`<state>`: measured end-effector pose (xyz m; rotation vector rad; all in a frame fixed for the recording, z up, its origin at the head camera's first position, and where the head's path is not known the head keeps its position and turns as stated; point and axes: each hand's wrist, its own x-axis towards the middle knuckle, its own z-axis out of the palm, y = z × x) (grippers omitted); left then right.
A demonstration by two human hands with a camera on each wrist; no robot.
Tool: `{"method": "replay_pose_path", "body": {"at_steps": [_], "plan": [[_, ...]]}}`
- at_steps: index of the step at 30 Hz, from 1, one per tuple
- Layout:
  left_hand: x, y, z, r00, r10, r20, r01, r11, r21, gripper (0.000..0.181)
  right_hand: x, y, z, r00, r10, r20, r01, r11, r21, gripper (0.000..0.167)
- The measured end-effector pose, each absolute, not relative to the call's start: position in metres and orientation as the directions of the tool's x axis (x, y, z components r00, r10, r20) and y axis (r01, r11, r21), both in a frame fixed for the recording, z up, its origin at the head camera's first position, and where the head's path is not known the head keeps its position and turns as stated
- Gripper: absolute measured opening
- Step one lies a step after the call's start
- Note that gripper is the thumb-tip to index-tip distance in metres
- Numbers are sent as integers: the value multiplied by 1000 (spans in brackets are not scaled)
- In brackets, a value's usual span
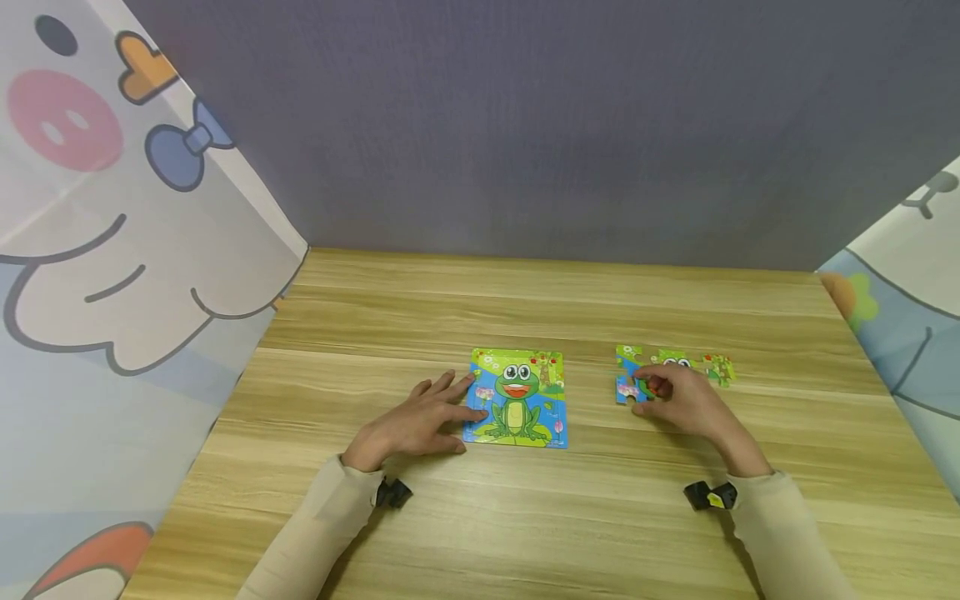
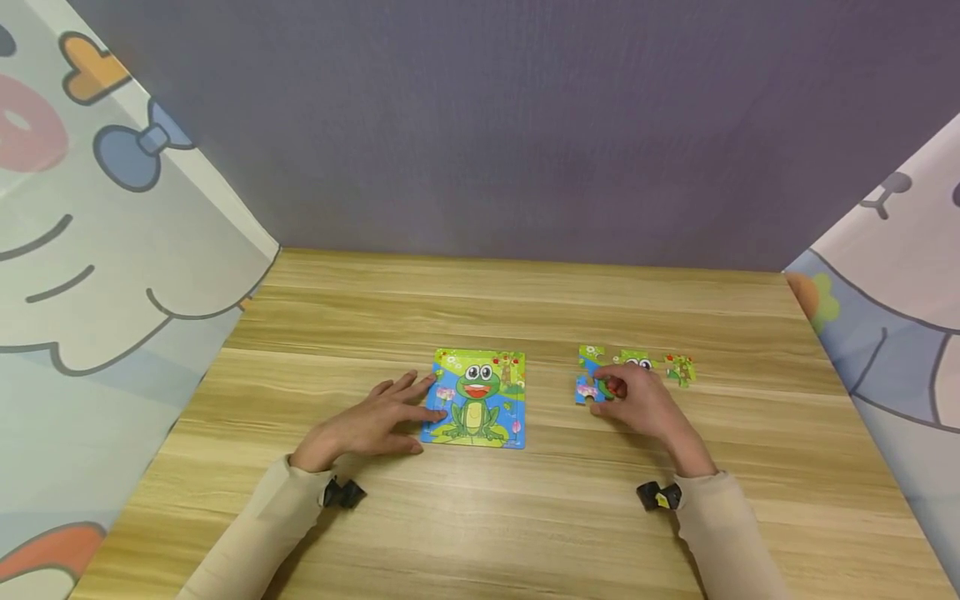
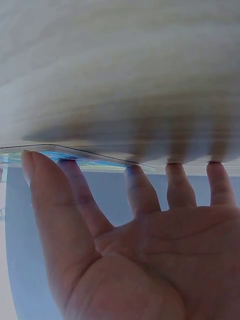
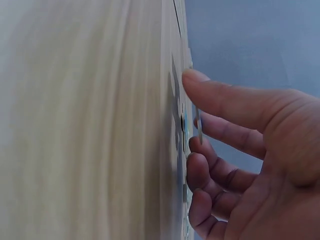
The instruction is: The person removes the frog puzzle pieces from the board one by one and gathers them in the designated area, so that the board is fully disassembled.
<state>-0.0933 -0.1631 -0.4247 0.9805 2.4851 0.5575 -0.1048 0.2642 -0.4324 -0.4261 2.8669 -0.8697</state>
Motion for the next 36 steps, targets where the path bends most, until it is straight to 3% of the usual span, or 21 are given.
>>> {"method": "replay_pose_path", "body": {"at_steps": [15,36], "plan": [[-93,-164,-424,-673,706,-222,544,675,498,51,-106,265,-436,-942,-335,-16,-268,779,-566,45],[-93,-163,-426,-670,707,-228,550,678,488,52,-109,262,-427,-950,-308,-62,-217,785,-581,47]]}}
